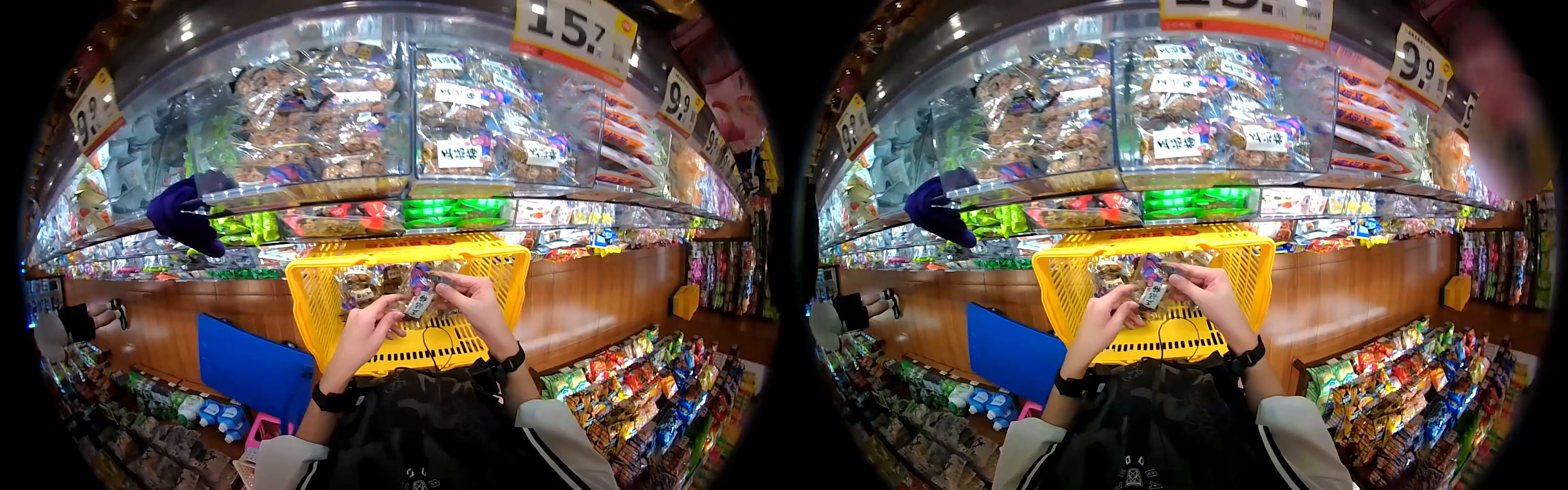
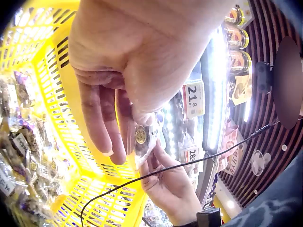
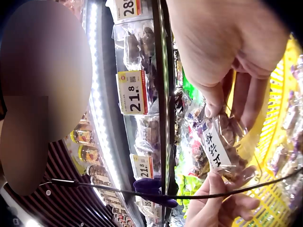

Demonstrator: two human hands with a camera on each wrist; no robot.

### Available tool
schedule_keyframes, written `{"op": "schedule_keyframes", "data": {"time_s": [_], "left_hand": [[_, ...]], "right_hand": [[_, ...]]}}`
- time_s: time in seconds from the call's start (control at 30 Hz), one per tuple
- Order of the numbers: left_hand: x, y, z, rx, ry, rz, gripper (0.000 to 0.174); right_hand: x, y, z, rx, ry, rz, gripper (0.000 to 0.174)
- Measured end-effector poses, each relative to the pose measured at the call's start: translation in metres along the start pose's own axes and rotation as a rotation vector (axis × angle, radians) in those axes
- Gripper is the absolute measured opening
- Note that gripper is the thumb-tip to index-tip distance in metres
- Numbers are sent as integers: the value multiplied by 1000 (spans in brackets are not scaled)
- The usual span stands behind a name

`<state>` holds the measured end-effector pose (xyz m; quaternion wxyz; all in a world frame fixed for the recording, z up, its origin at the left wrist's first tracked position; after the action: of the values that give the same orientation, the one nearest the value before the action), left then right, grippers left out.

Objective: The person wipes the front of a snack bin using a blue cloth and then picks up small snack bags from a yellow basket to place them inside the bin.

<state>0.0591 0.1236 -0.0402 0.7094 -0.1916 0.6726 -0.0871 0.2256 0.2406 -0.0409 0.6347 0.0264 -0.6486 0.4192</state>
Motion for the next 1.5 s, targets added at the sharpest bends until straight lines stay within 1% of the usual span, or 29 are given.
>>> {"op": "schedule_keyframes", "data": {"time_s": [0.1,0.27,0.33,0.4,0.47,0.5,0.57,0.67,0.8,0.87,0.9,0.97,1.0,1.07,1.1,1.13,1.2,1.27,1.33,1.4,1.47,1.5], "left_hand": [[4,0,1,2,5,2,29],[8,-1,4,-16,26,-29,31],[7,-1,7,-12,23,-29,31],[8,-2,7,-11,22,-26,31],[12,-3,7,-3,-5,-55,24],[12,-2,6,-4,-5,-56,24],[16,-2,4,-20,-58,-118,14],[18,0,0,-36,-18,-134,11],[12,2,1,-43,-60,-104,12],[5,3,0,-61,-210,-68,15],[2,3,1,-62,-210,-63,15],[-7,5,2,-47,-236,-21,15],[-11,6,2,-43,-238,-10,15],[-24,5,7,34,-161,47,14],[-30,4,10,41,-202,93,14],[-29,3,11,78,-235,106,14],[-32,4,12,103,-286,94,14],[-25,4,11,119,-242,104,16],[-16,4,10,109,-249,93,17],[-14,2,6,109,-223,79,18],[-11,0,4,110,-197,85,18],[-9,0,4,109,-197,91,18]], "right_hand": [[-2,-1,0,3,-36,-2,31],[-6,-4,1,-15,-14,17,31],[-9,-3,0,-7,-33,-18,31],[-9,-3,1,16,-10,-8,31],[-11,-2,1,18,17,-4,31],[-12,-2,1,18,18,-3,31],[-13,-1,2,16,33,1,31],[-8,-2,1,3,12,-2,30],[-3,-4,-2,-2,-20,-5,34],[-1,-5,-2,34,16,-27,37],[1,-7,0,35,13,-31,37],[15,-12,8,73,-84,-172,41],[16,-14,6,69,-91,-180,41],[15,-18,-1,69,-231,-102,39],[26,-24,-6,60,-203,-111,38],[48,-34,-5,52,-96,-146,35],[87,-45,-27,131,-320,-416,40],[159,-58,-24,173,-337,-639,42],[193,-52,-49,74,-255,-630,62],[247,-51,-44,-186,-541,-737,61],[287,-37,-31,-232,-869,-658,56],[294,-26,-36,-232,-963,-653,52]]}}
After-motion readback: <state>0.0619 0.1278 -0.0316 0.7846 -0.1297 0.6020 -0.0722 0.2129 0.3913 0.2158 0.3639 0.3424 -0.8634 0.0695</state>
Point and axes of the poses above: each hand's wrist, its own y-axis towards the middle knuckle, its own z-axis out of the palm, x = y × z, the point moved 6 cm from there along y, towards the middle knuckle, and after that the axes turned 4 degrees about -y, right-handed, at the moved point
